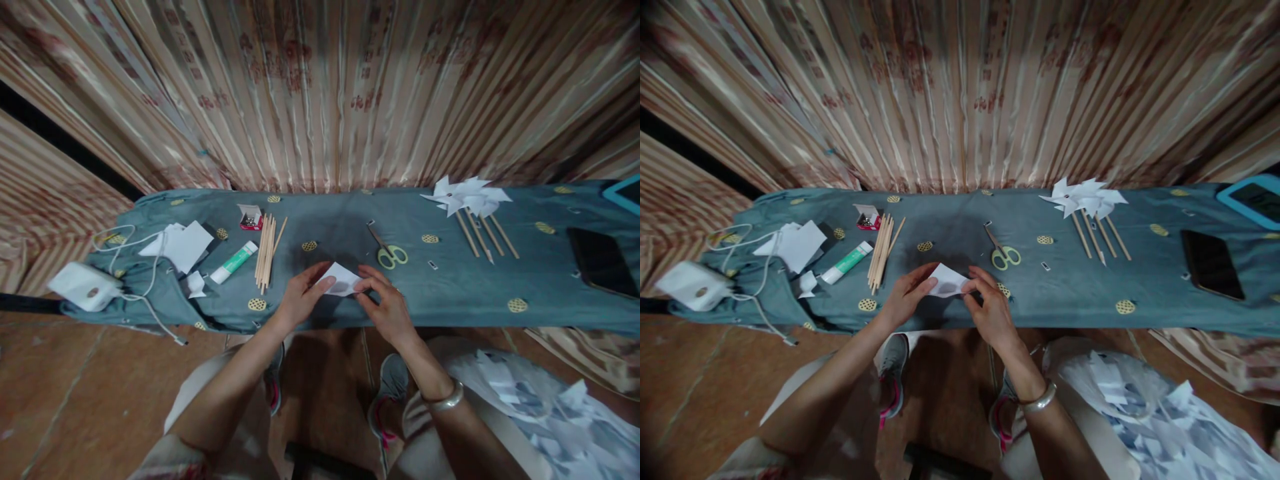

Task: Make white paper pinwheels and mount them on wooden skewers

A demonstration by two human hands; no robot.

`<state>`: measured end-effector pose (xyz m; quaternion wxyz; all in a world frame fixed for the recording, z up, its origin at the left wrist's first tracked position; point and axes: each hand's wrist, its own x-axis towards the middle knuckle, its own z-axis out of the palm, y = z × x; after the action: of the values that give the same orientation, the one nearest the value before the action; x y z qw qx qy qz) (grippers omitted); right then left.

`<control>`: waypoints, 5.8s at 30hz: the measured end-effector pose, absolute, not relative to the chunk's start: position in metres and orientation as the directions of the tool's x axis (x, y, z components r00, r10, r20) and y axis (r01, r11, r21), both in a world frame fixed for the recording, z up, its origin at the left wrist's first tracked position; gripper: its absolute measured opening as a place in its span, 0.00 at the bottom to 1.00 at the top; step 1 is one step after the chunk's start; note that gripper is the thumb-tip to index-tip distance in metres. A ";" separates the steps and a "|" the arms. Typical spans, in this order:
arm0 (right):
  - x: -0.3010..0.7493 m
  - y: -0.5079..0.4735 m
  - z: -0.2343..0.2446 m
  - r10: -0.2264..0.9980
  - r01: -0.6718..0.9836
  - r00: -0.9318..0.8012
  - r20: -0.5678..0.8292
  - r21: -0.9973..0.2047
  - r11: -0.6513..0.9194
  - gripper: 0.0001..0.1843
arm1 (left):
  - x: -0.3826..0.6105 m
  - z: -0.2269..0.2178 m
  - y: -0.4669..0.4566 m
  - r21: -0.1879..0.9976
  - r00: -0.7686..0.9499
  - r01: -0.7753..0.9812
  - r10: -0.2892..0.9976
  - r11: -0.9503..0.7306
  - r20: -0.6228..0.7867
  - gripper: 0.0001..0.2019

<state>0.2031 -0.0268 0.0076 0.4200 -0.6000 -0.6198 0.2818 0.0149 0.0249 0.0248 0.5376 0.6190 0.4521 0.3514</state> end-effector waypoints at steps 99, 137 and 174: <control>0.260 0.016 0.013 0.974 0.967 0.162 0.159 -0.224 -0.124 0.18 | 0.073 0.026 0.041 0.816 0.158 -0.415 0.915 0.403 -0.372 0.15; 0.239 -0.038 0.022 0.881 0.009 -0.301 -0.366 -0.925 -0.381 0.33 | 0.081 0.026 0.054 0.786 0.214 -0.458 0.910 0.415 -0.356 0.13; 0.241 -0.045 0.019 0.884 -0.080 -0.128 -0.450 -0.883 -0.462 0.28 | 0.096 0.023 0.044 0.800 0.318 -0.371 0.874 0.472 -0.368 0.14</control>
<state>0.2415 -0.0450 0.0193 0.3674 -0.5487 -0.3662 0.6556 0.0959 0.0442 0.0231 0.7522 0.3050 0.4122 0.4138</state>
